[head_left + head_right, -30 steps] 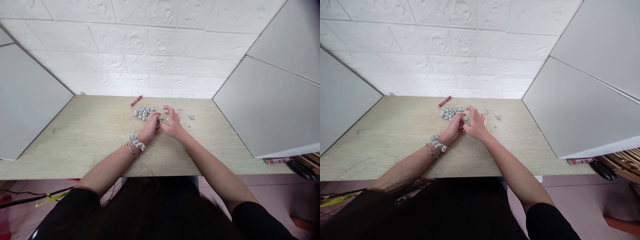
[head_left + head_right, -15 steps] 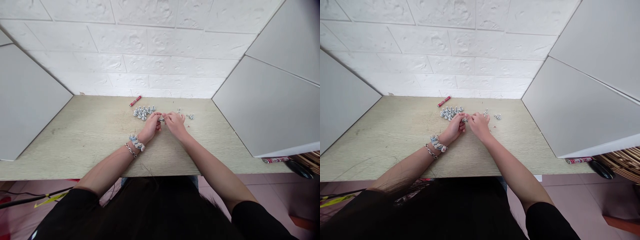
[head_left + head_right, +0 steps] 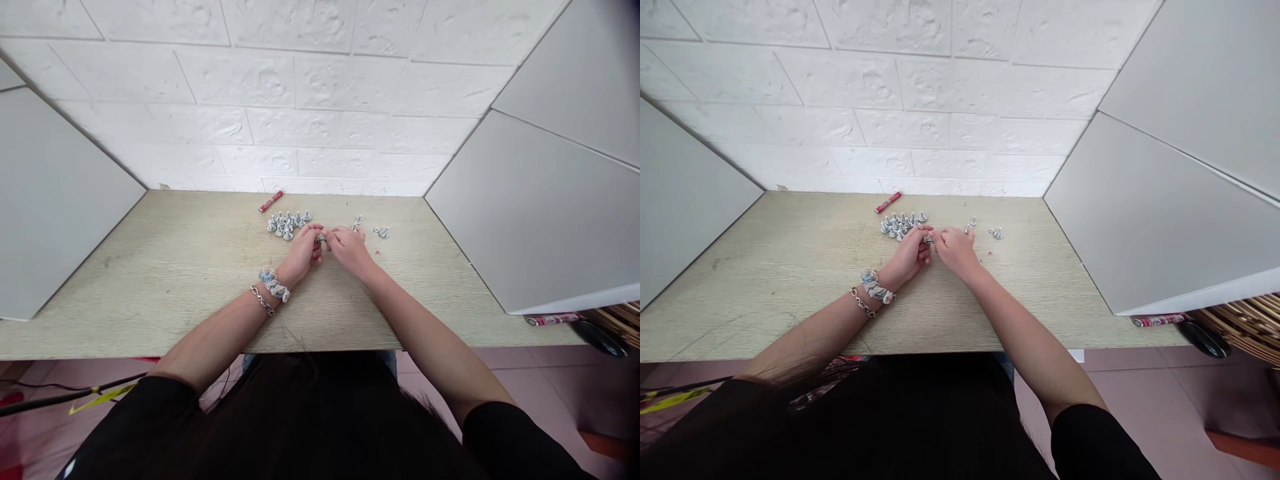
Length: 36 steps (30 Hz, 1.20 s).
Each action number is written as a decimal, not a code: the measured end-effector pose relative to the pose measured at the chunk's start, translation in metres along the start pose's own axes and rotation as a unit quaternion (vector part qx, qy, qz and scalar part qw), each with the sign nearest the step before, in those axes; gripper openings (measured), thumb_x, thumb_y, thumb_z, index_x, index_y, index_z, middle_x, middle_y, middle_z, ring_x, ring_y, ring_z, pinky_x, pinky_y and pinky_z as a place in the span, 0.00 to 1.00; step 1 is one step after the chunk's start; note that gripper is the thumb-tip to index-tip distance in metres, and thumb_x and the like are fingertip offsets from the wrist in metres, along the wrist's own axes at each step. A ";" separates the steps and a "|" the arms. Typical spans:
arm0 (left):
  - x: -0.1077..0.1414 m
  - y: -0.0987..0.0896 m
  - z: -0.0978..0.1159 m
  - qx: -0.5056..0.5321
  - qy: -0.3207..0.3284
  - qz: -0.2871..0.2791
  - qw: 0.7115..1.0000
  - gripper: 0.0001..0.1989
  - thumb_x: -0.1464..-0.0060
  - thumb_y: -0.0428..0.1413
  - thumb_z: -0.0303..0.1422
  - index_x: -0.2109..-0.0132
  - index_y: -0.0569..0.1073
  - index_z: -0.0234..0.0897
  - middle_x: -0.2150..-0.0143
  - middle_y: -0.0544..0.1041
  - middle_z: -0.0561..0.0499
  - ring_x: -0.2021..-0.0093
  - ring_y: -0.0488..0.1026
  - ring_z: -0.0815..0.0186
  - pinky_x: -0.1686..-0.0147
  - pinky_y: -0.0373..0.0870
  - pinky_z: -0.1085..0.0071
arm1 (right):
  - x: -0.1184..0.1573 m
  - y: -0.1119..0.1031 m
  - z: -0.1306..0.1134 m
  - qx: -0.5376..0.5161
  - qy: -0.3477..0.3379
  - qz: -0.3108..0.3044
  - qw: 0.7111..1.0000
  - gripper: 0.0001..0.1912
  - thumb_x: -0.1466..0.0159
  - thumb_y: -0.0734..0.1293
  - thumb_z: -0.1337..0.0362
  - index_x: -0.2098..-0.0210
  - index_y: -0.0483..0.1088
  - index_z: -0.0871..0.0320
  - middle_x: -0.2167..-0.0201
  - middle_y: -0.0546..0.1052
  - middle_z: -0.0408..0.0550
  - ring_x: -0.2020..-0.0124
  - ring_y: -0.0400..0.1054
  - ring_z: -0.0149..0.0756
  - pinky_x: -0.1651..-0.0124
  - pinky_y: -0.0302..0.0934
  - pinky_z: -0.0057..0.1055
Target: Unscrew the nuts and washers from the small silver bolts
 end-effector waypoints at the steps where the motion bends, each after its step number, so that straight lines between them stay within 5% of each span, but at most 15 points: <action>1: 0.000 0.000 0.000 0.002 0.000 0.004 1.000 0.06 0.51 0.49 0.29 0.63 0.64 0.39 0.84 0.52 0.63 0.87 0.49 0.77 0.86 0.53 0.81 | 0.001 0.000 -0.001 -0.001 -0.005 0.008 1.000 0.20 0.34 0.51 0.55 0.72 0.68 0.56 0.62 0.74 0.49 0.53 0.64 0.41 0.38 0.32 0.58; 3: 0.000 -0.002 0.001 0.006 0.003 0.014 1.000 0.06 0.50 0.48 0.29 0.63 0.64 0.40 0.84 0.51 0.63 0.88 0.48 0.77 0.86 0.52 0.81 | 0.003 -0.001 -0.004 -0.004 -0.029 0.036 0.999 0.13 0.40 0.57 0.60 0.57 0.66 0.55 0.50 0.70 0.52 0.47 0.61 0.46 0.39 0.33 0.59; 6: 0.000 -0.002 0.002 0.007 0.008 0.022 1.000 0.05 0.50 0.47 0.29 0.63 0.64 0.39 0.83 0.51 0.62 0.88 0.48 0.77 0.86 0.51 0.81 | 0.008 -0.006 -0.010 -0.005 -0.076 0.077 0.994 0.32 0.49 0.59 0.66 0.43 0.53 0.54 0.37 0.54 0.55 0.38 0.50 0.50 0.38 0.33 0.60; 9: 0.001 -0.001 0.003 -0.001 0.009 0.017 1.000 0.06 0.50 0.48 0.30 0.62 0.64 0.40 0.83 0.50 0.63 0.88 0.48 0.77 0.86 0.51 0.80 | 0.010 -0.011 -0.011 0.003 -0.097 0.107 0.990 0.35 0.50 0.57 0.68 0.42 0.50 0.55 0.35 0.50 0.54 0.36 0.46 0.48 0.37 0.36 0.57; 23: 0.003 -0.003 0.005 -0.017 0.012 0.042 0.999 0.05 0.50 0.48 0.30 0.63 0.64 0.40 0.84 0.48 0.63 0.88 0.47 0.77 0.87 0.51 0.80 | 0.007 -0.014 -0.007 -0.033 -0.080 0.143 0.986 0.25 0.44 0.55 0.66 0.46 0.57 0.58 0.43 0.63 0.54 0.40 0.53 0.43 0.37 0.41 0.45; 29: 0.005 -0.002 0.006 -0.022 0.021 0.042 0.999 0.05 0.50 0.47 0.29 0.63 0.63 0.39 0.84 0.48 0.63 0.87 0.47 0.77 0.87 0.52 0.80 | 0.003 -0.015 -0.002 -0.060 -0.083 0.169 0.980 0.13 0.38 0.53 0.61 0.58 0.64 0.58 0.55 0.71 0.53 0.49 0.61 0.41 0.43 0.50 0.40; 33: 0.005 -0.002 0.006 -0.030 0.019 0.038 0.999 0.05 0.49 0.47 0.30 0.63 0.64 0.39 0.83 0.48 0.63 0.87 0.47 0.77 0.86 0.53 0.80 | 0.003 -0.010 0.007 -0.092 0.003 0.096 0.991 0.31 0.34 0.41 0.46 0.80 0.59 0.56 0.78 0.67 0.47 0.71 0.63 0.35 0.62 0.56 0.32; 36: 0.005 -0.001 0.005 -0.034 0.023 0.031 0.999 0.05 0.50 0.47 0.30 0.63 0.64 0.39 0.84 0.48 0.63 0.88 0.47 0.77 0.86 0.53 0.81 | 0.004 -0.005 0.011 -0.092 0.059 0.036 0.993 0.37 0.38 0.37 0.39 0.86 0.53 0.57 0.85 0.62 0.46 0.78 0.59 0.32 0.68 0.53 0.31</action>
Point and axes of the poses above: each hand's wrist, its own x-axis away from the middle knuckle, its own y-axis out of the palm, z = x × y, the point moved 6 cm from there along -x, towards the middle knuckle
